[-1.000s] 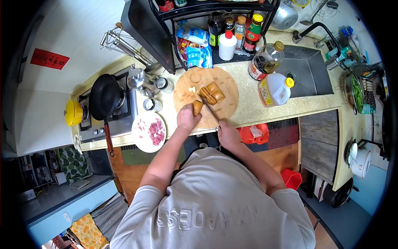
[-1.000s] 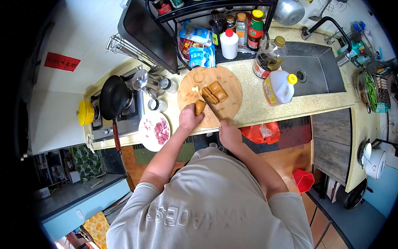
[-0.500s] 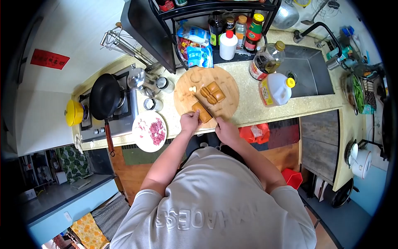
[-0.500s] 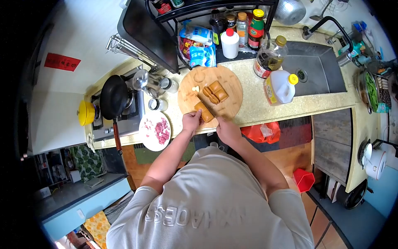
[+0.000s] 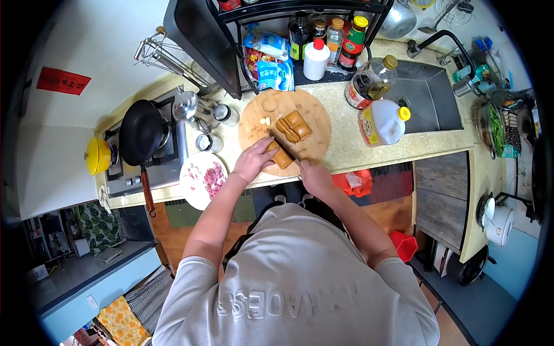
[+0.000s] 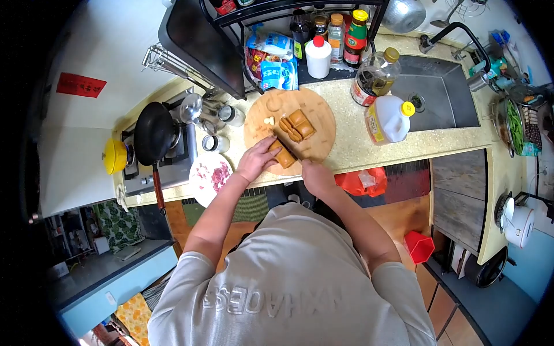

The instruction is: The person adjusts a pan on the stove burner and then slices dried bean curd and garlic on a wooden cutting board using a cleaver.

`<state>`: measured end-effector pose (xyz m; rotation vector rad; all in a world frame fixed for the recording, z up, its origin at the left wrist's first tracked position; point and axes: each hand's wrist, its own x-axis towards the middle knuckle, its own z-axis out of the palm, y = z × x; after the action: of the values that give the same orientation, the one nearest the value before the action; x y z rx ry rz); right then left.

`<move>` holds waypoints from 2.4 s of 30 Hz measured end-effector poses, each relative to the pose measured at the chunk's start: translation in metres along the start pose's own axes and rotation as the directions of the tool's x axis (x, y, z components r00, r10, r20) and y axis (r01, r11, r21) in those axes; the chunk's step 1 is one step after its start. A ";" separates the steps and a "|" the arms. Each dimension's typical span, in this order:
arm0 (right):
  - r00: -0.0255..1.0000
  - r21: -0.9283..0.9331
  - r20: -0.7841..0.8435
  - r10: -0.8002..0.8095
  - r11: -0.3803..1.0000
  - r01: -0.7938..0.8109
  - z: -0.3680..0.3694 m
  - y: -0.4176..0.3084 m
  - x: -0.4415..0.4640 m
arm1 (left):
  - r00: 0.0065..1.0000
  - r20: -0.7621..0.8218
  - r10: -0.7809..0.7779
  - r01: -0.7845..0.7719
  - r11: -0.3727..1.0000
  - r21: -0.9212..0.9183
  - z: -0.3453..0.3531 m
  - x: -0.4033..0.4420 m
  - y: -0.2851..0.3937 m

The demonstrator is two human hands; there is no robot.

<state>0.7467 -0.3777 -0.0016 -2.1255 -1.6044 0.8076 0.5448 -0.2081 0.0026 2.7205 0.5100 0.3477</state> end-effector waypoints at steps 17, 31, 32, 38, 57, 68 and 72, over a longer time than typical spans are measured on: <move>0.999 0.105 -0.014 0.052 0.993 -0.051 -0.004 0.002 0.002 | 0.966 0.126 0.228 -0.243 0.963 0.120 -0.003 0.023 0.004; 0.993 0.188 -0.118 0.021 0.982 0.001 0.014 0.021 0.000 | 0.989 0.120 -0.084 0.099 0.987 -0.126 -0.027 0.025 -0.022; 0.993 0.181 -0.114 0.029 0.984 -0.008 0.015 0.022 -0.001 | 0.986 0.061 -0.157 0.163 0.980 -0.111 -0.033 0.021 -0.023; 0.995 0.132 -0.089 0.045 0.991 -0.033 0.009 0.019 -0.006 | 0.950 0.070 -0.305 0.304 0.952 0.030 -0.030 0.021 -0.039; 0.984 0.195 -0.175 0.029 0.981 0.006 0.009 0.022 -0.013 | 0.946 0.283 0.158 -0.177 0.983 0.041 -0.001 0.032 -0.021; 0.990 0.181 -0.127 0.060 0.983 -0.036 0.008 0.022 -0.011 | 0.863 0.504 0.038 -0.036 0.999 -0.014 -0.013 0.050 -0.020; 0.992 0.178 -0.108 0.061 0.983 -0.041 0.006 0.021 -0.011 | 0.908 0.403 0.112 -0.095 0.994 -0.062 -0.007 0.038 -0.020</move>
<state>0.7561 -0.3950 -0.0157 -2.0552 -1.3746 0.7986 0.5712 -0.1744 0.0077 2.6784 0.2380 -0.1834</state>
